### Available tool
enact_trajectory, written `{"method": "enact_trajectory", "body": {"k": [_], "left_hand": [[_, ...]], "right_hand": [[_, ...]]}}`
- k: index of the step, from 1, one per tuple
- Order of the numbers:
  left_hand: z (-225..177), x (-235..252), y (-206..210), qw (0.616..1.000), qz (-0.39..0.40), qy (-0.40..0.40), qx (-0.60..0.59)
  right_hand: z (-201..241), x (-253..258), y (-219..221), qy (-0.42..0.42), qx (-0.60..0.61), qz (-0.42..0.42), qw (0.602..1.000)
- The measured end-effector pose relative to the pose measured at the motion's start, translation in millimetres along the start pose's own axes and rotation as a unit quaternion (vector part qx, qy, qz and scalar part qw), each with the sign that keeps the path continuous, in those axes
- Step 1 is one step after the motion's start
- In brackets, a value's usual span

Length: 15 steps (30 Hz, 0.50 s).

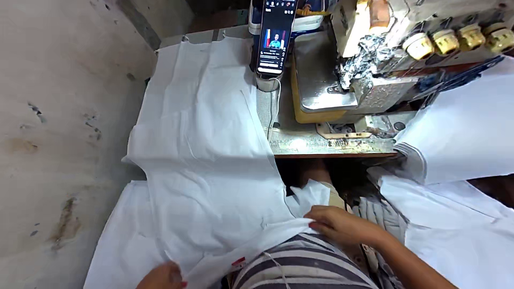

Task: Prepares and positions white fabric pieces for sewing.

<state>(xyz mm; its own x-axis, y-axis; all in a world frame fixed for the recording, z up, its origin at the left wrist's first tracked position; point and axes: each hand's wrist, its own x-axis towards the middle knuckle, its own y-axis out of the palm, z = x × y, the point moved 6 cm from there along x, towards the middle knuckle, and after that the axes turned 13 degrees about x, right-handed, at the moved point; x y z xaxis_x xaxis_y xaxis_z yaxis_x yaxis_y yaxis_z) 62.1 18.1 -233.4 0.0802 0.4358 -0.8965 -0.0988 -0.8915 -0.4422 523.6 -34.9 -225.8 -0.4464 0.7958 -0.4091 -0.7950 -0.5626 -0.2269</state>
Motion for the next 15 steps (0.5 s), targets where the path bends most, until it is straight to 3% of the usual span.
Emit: {"method": "enact_trajectory", "body": {"k": [3,6,9,12,15], "left_hand": [[-83.2,0.0,-94.2,0.967,-0.192,0.163,0.026],[-176.7,1.9,-183.2,0.870,-0.353,0.334,0.082],[-246.1,25.7,-263.8,0.794,-0.440,0.395,0.141],[-290.1,62.8,-344.9,0.835,-0.411,0.340,0.135],[-299.7,106.7,-393.1,0.880,-0.373,0.276,0.099]], "right_hand": [[38.0,22.0,-27.7,-0.051,-0.009,-0.026,0.998],[81.0,58.0,-54.0,-0.166,-0.032,-0.167,0.971],[97.6,94.8,-74.3,-0.232,-0.028,-0.293,0.927],[86.7,122.0,-86.7,-0.214,-0.025,-0.351,0.911],[79.0,129.1,-87.6,-0.196,-0.036,-0.383,0.902]]}}
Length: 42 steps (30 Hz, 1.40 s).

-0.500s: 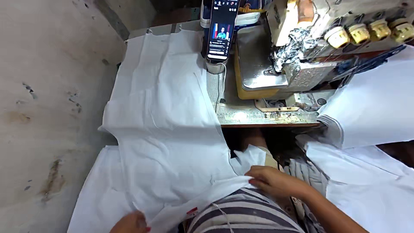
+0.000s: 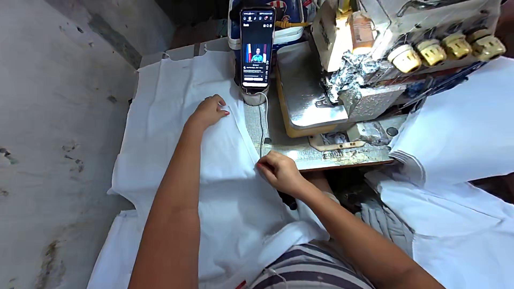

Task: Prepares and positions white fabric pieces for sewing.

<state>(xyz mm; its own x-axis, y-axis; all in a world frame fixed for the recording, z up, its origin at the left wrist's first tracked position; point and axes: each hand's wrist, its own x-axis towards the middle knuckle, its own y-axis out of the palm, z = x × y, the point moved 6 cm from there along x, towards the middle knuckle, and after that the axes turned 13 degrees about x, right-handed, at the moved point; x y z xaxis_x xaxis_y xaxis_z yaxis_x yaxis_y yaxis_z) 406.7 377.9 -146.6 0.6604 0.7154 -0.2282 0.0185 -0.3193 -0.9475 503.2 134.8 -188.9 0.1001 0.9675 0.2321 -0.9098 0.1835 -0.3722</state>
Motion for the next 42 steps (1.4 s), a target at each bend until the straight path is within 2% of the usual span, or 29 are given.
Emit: {"method": "enact_trajectory", "body": {"k": [4,10,13,15,16,18,21,25,29,31,33,35,38,42], "left_hand": [[15.2,21.4,8.9,1.000,0.019,-0.006,-0.003],[16.8,7.3,4.9,0.998,-0.041,-0.015,-0.050],[17.2,-1.3,-3.1,0.988,-0.106,0.032,-0.111],[16.1,-6.6,-13.7,0.960,-0.190,0.080,-0.190],[13.8,-7.0,-16.3,0.950,-0.207,0.087,-0.217],[7.5,-1.8,-12.1,0.963,-0.182,0.062,-0.190],[5.0,15.0,7.5,0.992,-0.078,-0.006,-0.098],[1.5,24.9,10.2,0.997,-0.004,-0.046,-0.062],[-1.6,34.3,5.4,0.997,0.062,-0.038,-0.033],[-2.9,34.8,6.1,0.998,0.061,-0.012,-0.028],[-3.6,25.1,-0.9,0.998,0.011,0.034,-0.050],[-4.2,-1.8,-23.9,0.990,-0.083,0.073,-0.086],[-13.4,-62.5,-75.5,0.954,-0.228,0.149,-0.126],[-50.4,-123.4,-125.3,0.913,-0.263,0.266,-0.163]], "right_hand": [[0.3,-2.0,0.7,-0.020,-0.006,-0.012,1.000],[0.5,-3.2,4.7,-0.048,-0.036,-0.050,0.997],[0.1,-5.6,7.3,-0.068,-0.056,-0.069,0.994],[1.3,-6.1,9.1,-0.065,-0.071,-0.067,0.993],[1.7,-6.3,10.6,-0.062,-0.078,-0.064,0.993],[1.5,-6.6,13.6,-0.071,-0.092,-0.066,0.991],[1.1,-6.4,14.1,-0.079,-0.097,-0.070,0.990],[1.0,-6.3,12.8,-0.078,-0.095,-0.081,0.989],[1.4,-5.6,12.0,-0.087,-0.088,-0.079,0.989],[0.6,-6.7,12.8,-0.100,-0.092,-0.080,0.988],[0.1,-6.9,11.7,-0.104,-0.091,-0.085,0.987],[-0.4,-7.1,9.9,-0.104,-0.088,-0.099,0.986],[6.8,-7.1,9.5,-0.120,-0.064,-0.113,0.984],[31.0,1.5,9.0,-0.188,0.044,-0.114,0.975]]}}
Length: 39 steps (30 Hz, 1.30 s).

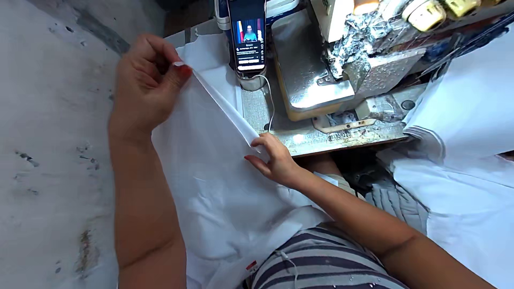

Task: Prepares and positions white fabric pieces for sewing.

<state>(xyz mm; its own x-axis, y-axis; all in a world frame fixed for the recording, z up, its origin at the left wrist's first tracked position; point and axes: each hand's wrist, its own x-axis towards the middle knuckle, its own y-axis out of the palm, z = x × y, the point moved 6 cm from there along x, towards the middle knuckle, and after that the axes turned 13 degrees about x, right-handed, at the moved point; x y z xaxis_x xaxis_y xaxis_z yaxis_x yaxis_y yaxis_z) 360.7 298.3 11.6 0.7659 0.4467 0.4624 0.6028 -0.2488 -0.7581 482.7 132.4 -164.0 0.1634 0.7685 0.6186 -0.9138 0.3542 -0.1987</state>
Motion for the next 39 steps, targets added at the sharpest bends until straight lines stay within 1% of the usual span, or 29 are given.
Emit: {"method": "enact_trajectory", "body": {"k": [3,6,9,12,13,14,15,17,19,21,22,23,25,27,28,29,31,33,36,39], "left_hand": [[-32.6,11.3,-12.5,0.999,0.012,0.046,-0.002],[-49.1,27.0,-13.4,0.997,0.025,0.067,0.023],[-63.0,39.8,-10.0,0.996,0.033,0.063,0.054],[-80.7,53.9,-9.6,0.995,-0.016,0.036,0.091],[-82.4,59.9,-5.1,0.995,-0.033,0.028,0.089],[-79.9,66.2,5.8,0.996,-0.039,0.025,0.080],[-74.0,73.2,23.7,0.997,-0.030,0.022,0.073],[-58.7,85.1,74.4,0.998,-0.003,0.022,0.053],[-45.3,89.4,126.8,0.999,-0.011,0.028,0.013],[-39.5,81.7,167.7,0.999,-0.007,0.019,0.039],[-41.3,77.1,180.0,0.996,0.001,0.013,0.083],[-45.5,73.3,186.4,0.990,0.014,0.000,0.144],[-63.2,66.5,189.7,0.965,0.055,-0.044,0.254],[-79.8,52.4,197.0,0.946,0.114,-0.078,0.292],[-84.3,43.2,201.8,0.943,0.132,-0.087,0.293],[-87.7,33.6,205.8,0.945,0.127,-0.084,0.290],[-98.3,17.5,211.9,0.955,0.096,-0.053,0.276],[-112.3,8.7,218.1,0.961,0.082,-0.023,0.263],[-123.6,10.4,226.0,0.966,0.070,0.006,0.249],[-122.7,22.0,229.8,0.970,0.068,0.008,0.232]], "right_hand": [[12.1,11.9,-5.4,-0.037,0.070,-0.035,0.996],[16.4,10.4,-14.0,-0.058,0.078,-0.060,0.993],[16.5,0.4,-26.3,-0.004,0.073,-0.043,0.996],[47.5,-8.8,-63.5,0.000,0.091,-0.051,0.995],[55.3,-14.2,-76.8,0.014,0.093,-0.052,0.994],[56.8,-21.8,-88.2,0.045,0.097,-0.055,0.993],[54.0,-31.0,-98.1,0.094,0.101,-0.056,0.989],[50.4,-52.0,-114.7,0.185,0.108,-0.058,0.975],[49.1,-72.2,-126.3,0.262,0.113,-0.067,0.956],[40.6,-90.5,-131.8,0.335,0.110,-0.091,0.931],[35.1,-96.0,-132.9,0.356,0.105,-0.101,0.923],[30.3,-98.7,-133.3,0.362,0.099,-0.109,0.920],[24.0,-100.0,-131.5,0.349,0.093,-0.116,0.925],[22.9,-101.1,-129.5,0.322,0.089,-0.116,0.935],[25.1,-102.5,-129.5,0.307,0.085,-0.114,0.941],[29.0,-105.9,-129.6,0.289,0.080,-0.114,0.947],[36.9,-118.1,-128.8,0.264,0.077,-0.114,0.955],[41.3,-131.0,-128.5,0.262,0.079,-0.123,0.954],[40.6,-138.4,-131.3,0.272,0.089,-0.148,0.947],[34.9,-133.4,-135.7,0.281,0.098,-0.168,0.940]]}}
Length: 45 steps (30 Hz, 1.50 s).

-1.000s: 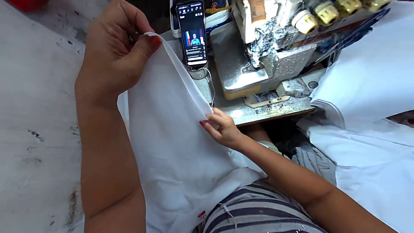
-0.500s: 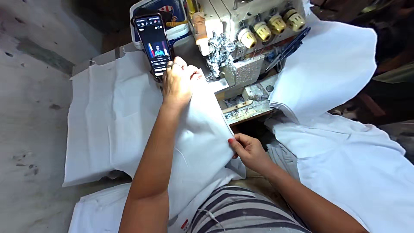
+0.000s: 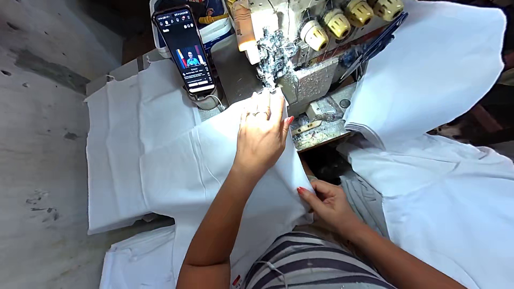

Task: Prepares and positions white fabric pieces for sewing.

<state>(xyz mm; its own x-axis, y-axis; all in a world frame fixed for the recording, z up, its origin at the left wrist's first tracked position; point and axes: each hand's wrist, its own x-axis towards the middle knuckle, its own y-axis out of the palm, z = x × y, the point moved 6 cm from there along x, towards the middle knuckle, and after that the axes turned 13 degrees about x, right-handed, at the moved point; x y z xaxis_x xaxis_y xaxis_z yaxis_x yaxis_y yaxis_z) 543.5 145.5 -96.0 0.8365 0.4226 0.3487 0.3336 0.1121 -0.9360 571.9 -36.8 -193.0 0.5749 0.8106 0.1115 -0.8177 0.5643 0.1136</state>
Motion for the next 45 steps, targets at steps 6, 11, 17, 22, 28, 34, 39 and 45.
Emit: {"method": "enact_trajectory", "body": {"k": [6,11,17,22,28,34,39,45], "left_hand": [[12.5,11.0,0.7,0.999,0.002,-0.008,-0.044],[41.0,35.0,0.5,0.995,0.024,-0.051,-0.083],[81.5,78.9,8.2,0.985,0.067,-0.133,-0.085],[121.6,57.7,12.4,0.973,-0.075,-0.088,-0.200],[130.2,-173.6,-7.5,0.895,-0.334,-0.248,-0.164],[119.7,-334.4,50.8,0.776,0.095,-0.532,-0.325],[113.7,-346.0,8.0,0.785,0.307,-0.458,-0.282],[147.2,-338.3,-66.7,0.838,0.104,-0.418,-0.337]], "right_hand": [[-4.4,9.0,-1.1,0.020,0.021,-0.024,0.999],[-0.6,39.5,-2.1,0.041,0.040,-0.025,0.998],[2.8,86.1,3.6,0.058,0.076,0.000,0.995],[-8.7,90.1,9.8,0.078,0.143,0.058,0.985],[-60.0,9.9,6.6,0.149,0.016,0.183,0.972],[-49.1,-32.0,-14.5,0.039,-0.126,0.189,0.973],[-20.6,-53.3,-22.4,0.003,-0.143,0.147,0.979],[20.4,-77.0,-16.5,-0.048,-0.080,0.159,0.983]]}}
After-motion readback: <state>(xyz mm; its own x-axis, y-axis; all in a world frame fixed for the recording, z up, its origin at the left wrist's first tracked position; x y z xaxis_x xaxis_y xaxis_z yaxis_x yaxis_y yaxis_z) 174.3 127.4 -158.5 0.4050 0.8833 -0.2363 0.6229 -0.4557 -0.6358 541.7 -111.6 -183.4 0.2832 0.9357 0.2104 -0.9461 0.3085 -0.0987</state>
